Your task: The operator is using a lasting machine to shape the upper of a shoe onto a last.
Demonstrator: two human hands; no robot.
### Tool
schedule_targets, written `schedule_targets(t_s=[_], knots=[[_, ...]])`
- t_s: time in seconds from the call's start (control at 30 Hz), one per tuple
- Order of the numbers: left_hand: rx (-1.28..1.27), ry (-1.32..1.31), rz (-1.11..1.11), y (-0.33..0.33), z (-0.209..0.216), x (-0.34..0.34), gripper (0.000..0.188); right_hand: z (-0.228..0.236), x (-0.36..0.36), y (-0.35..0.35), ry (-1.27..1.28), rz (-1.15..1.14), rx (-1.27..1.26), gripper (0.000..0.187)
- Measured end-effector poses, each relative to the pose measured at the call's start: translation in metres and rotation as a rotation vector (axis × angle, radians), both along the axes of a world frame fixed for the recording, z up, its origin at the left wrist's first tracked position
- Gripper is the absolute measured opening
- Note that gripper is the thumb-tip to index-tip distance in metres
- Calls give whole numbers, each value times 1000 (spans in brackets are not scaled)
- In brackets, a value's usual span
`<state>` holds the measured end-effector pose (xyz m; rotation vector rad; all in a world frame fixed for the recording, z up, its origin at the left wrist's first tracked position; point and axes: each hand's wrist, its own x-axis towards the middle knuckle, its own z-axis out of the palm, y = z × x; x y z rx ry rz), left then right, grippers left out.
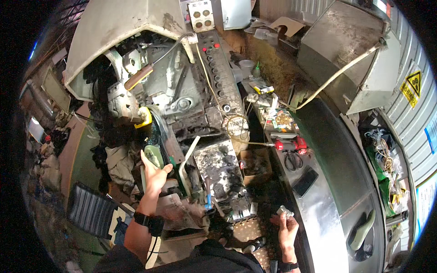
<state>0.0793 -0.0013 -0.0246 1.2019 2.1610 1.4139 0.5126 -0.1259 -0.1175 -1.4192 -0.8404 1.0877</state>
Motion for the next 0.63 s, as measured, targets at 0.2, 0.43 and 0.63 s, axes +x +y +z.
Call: schedule_targets(t_s=[0.2,0.43,0.63], knots=[[102,-672,-32,-14,53,40,71,26,2,-10,62,8,85,32],[-185,-1195,-616,-96,89,114,55,106,-28,23,632,280,248,57],[-477,-1549,-568,-81,-12,153,44,123,29,-36,514,115,485,81]])
